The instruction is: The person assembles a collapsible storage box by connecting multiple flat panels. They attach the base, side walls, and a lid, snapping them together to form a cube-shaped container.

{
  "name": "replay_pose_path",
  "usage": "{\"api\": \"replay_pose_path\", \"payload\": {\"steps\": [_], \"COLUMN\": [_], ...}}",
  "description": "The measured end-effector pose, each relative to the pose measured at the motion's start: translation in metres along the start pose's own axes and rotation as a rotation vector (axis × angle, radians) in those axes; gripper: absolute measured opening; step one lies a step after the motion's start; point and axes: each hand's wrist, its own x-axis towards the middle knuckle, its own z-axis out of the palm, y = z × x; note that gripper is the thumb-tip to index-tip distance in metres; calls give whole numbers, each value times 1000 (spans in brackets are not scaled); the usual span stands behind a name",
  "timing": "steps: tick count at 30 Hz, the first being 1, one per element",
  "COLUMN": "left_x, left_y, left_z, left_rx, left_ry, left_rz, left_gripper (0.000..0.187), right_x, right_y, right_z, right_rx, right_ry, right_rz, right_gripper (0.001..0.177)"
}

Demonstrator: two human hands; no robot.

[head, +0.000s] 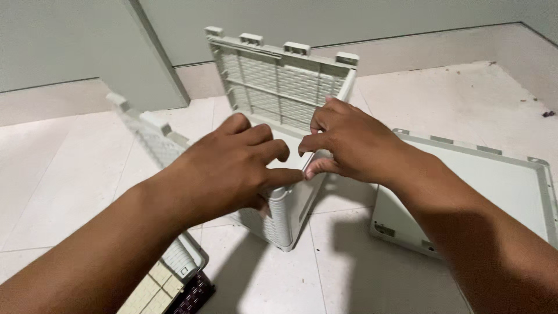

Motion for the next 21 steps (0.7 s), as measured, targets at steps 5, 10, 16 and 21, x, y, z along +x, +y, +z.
{"api": "replay_pose_path", "payload": {"steps": [5, 10, 16, 21], "left_x": [-34, -73, -96, -80], "left_y": [-15, -23, 8, 41], "left_z": [16, 52, 90, 108], "left_rx": [30, 106, -680, -1274], "left_ry": [143, 337, 476, 513], "left_rz": [-99, -383, -1132, -1234], "left_gripper": [69, 99, 142, 158], "right_x": [11, 22, 37, 40], "right_y": [-22, -30, -42, -40], "right_z": [6, 19, 34, 39], "right_rx": [10, 17, 7, -7], "right_ry": [28, 156, 121, 74], "right_rz": [-13, -122, -107, -158], "right_gripper": [49, 47, 50, 47]}}
